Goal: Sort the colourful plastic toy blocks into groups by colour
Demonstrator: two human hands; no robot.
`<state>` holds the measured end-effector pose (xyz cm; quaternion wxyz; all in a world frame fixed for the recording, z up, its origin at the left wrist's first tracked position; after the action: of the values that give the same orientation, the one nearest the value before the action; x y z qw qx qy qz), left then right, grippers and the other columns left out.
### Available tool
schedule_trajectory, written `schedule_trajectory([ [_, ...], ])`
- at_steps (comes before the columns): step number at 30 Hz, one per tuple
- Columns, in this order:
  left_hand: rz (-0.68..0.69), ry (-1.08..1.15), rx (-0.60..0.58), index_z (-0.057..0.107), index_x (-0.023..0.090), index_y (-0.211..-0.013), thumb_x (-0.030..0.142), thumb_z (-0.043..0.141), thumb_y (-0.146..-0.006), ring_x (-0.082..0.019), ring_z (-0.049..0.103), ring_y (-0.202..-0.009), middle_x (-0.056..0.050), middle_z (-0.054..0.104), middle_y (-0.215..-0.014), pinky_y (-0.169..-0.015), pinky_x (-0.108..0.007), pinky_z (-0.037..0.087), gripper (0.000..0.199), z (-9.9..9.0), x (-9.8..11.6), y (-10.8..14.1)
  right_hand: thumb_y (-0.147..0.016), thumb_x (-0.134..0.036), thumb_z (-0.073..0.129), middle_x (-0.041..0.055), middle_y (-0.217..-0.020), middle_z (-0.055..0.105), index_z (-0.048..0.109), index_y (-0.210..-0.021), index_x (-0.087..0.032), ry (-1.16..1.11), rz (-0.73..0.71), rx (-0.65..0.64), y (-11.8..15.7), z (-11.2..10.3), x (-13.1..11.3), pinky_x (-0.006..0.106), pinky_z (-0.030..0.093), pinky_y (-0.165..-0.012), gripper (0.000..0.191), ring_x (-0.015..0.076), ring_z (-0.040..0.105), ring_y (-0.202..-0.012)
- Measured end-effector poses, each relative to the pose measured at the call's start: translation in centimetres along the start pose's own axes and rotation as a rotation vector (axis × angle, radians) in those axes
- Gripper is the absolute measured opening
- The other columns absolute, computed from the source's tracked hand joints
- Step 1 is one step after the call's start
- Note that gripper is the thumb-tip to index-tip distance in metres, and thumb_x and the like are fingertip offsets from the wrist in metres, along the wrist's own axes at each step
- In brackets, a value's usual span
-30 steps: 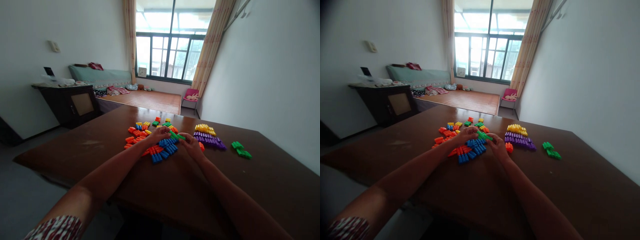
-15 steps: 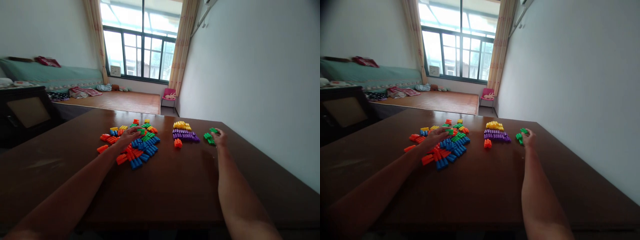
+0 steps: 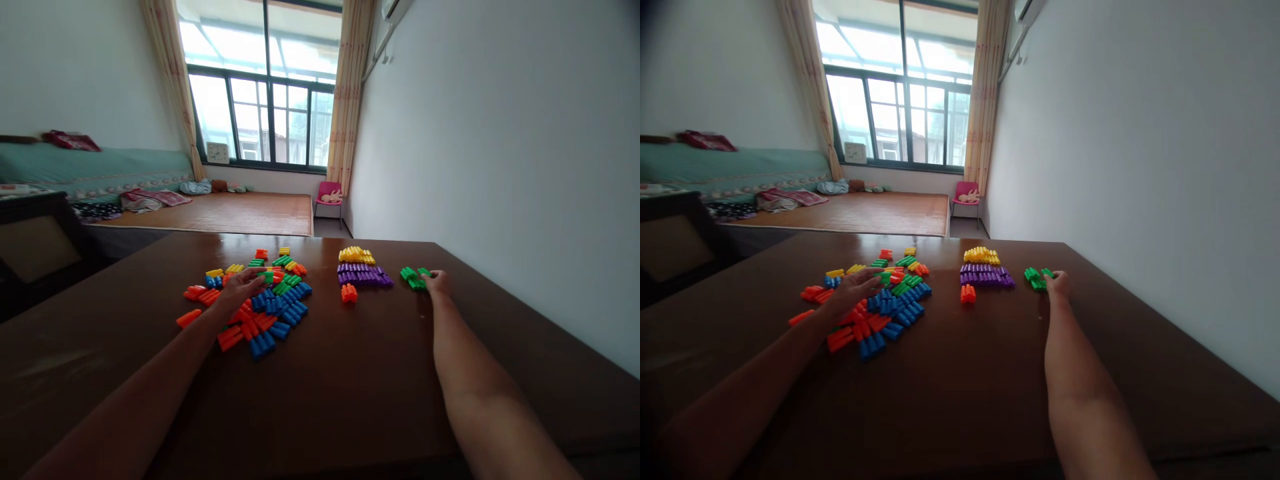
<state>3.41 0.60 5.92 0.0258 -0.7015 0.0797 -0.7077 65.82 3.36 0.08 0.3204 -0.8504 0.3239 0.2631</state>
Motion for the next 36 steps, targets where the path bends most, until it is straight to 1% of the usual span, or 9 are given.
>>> schedule_trajectory([
  [5, 0.009, -0.059, -0.005, 0.067, 0.017, -0.101, 0.052, 0.08, -0.058, -0.018, 0.067, -0.076, -0.004, 0.07, -0.086, -0.072, -0.032, 0.056, 0.057, 0.4, 0.5, 0.3, -0.072, -0.05, 0.061, 0.0143, -0.088, 0.068, 0.072, -0.087, -0.02, 0.101, 0.016, -0.064, -0.8, 0.7, 0.5, 0.048, 0.047, -0.077, 0.035, 0.0305, 0.063, -0.085],
  [10, 0.038, -0.097, -0.017, 0.069, 0.018, -0.097, 0.054, 0.081, -0.054, -0.021, 0.067, -0.078, -0.005, 0.07, -0.086, -0.071, -0.034, 0.056, 0.057, 1.0, 1.0, 0.4, -0.085, -0.044, 0.039, 0.0162, -0.095, 0.068, 0.075, -0.093, -0.022, 0.118, 0.048, -0.096, -0.5, 0.8, 0.1, 0.055, 0.043, -0.083, 0.043, 0.0325, 0.062, -0.092],
  [16, 0.084, -0.129, -0.055, 0.068, 0.019, -0.098, 0.05, 0.08, -0.057, -0.02, 0.066, -0.078, -0.005, 0.07, -0.091, -0.068, -0.032, 0.055, 0.052, 1.7, 1.5, 0.5, -0.085, -0.04, 0.037, 0.0144, -0.094, 0.068, 0.075, -0.09, -0.022, 0.077, 0.066, -0.072, 0.6, -0.9, -0.8, 0.053, 0.043, -0.083, 0.042, 0.0306, 0.06, -0.091],
  [18, 0.1, -0.133, -0.056, 0.066, 0.019, -0.098, 0.048, 0.08, -0.06, -0.019, 0.066, -0.077, -0.004, 0.069, -0.088, -0.066, -0.031, 0.055, 0.05, 2.0, 1.5, 0.4, -0.086, -0.038, 0.038, 0.0153, -0.096, 0.068, 0.072, -0.099, -0.02, 0.028, -0.001, 0.047, 1.0, -2.7, -2.9, 0.05, 0.044, -0.083, 0.041, 0.0297, 0.06, -0.092],
  [21, 0.113, -0.098, -0.059, 0.062, 0.018, -0.094, 0.047, 0.079, -0.061, -0.018, 0.066, -0.074, -0.003, 0.068, -0.084, -0.063, -0.03, 0.054, 0.047, 2.6, 1.2, 0.3, -0.086, -0.039, 0.042, 0.0154, -0.098, 0.069, 0.068, -0.105, -0.014, -0.183, -0.284, 0.124, 3.4, -4.7, -10.3, 0.042, 0.046, -0.083, 0.041, 0.0255, 0.061, -0.088],
  [25, 0.118, -0.049, -0.117, 0.06, 0.018, -0.092, 0.045, 0.079, -0.063, -0.016, 0.065, -0.073, -0.002, 0.067, -0.083, -0.067, -0.032, 0.055, 0.044, 3.9, 0.4, 0.3, -0.084, -0.049, 0.05, 0.0079, -0.088, 0.07, 0.066, -0.104, -0.017, -0.585, -0.649, -0.426, 13.0, -3.4, -22.7, 0.034, 0.051, -0.069, 0.041, 0.0196, 0.063, -0.072],
  [28, 0.154, -0.041, -0.138, 0.061, 0.017, -0.093, 0.042, 0.079, -0.064, -0.015, 0.065, -0.074, -0.003, 0.066, -0.088, -0.07, -0.032, 0.056, 0.043, 4.4, 0.4, 0.4, -0.085, -0.045, 0.054, 0.0042, -0.096, 0.07, 0.065, -0.107, -0.024, -0.655, -0.87, -0.782, 23.1, -2.1, -28.4, 0.034, 0.052, -0.076, 0.033, 0.0186, 0.065, -0.082],
  [32, 0.177, -0.054, -0.187, 0.062, 0.017, -0.094, 0.04, 0.078, -0.065, -0.015, 0.065, -0.076, -0.002, 0.066, -0.088, -0.069, -0.031, 0.056, 0.04, 5.3, 0.6, 0.8, -0.084, -0.042, 0.058, 0.0032, -0.105, 0.069, 0.059, -0.116, -0.026, -0.747, -0.867, -0.948, 30.6, -0.1, -29.6, 0.034, 0.053, -0.077, 0.036, 0.0188, 0.066, -0.087],
  [36, 0.175, -0.114, -0.216, 0.064, 0.019, -0.103, 0.042, 0.076, -0.067, -0.018, 0.067, -0.081, -0.005, 0.067, -0.099, -0.07, -0.032, 0.056, 0.045, 5.4, 0.9, 1.0, -0.08, -0.041, 0.063, 0.0033, -0.095, 0.07, 0.063, -0.104, -0.023, -0.805, -0.787, -0.92, 28.1, 1.1, -28.9, 0.035, 0.054, -0.079, 0.03, 0.0196, 0.067, -0.086],
])
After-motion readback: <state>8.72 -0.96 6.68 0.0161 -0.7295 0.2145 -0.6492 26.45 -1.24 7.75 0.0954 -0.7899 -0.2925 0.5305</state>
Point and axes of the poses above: each hand's wrist, its own y-axis away from the middle knuckle, its own z-axis out of the palm, x = y × z, the point moved 6 cm from there along -y, towards the middle knuckle
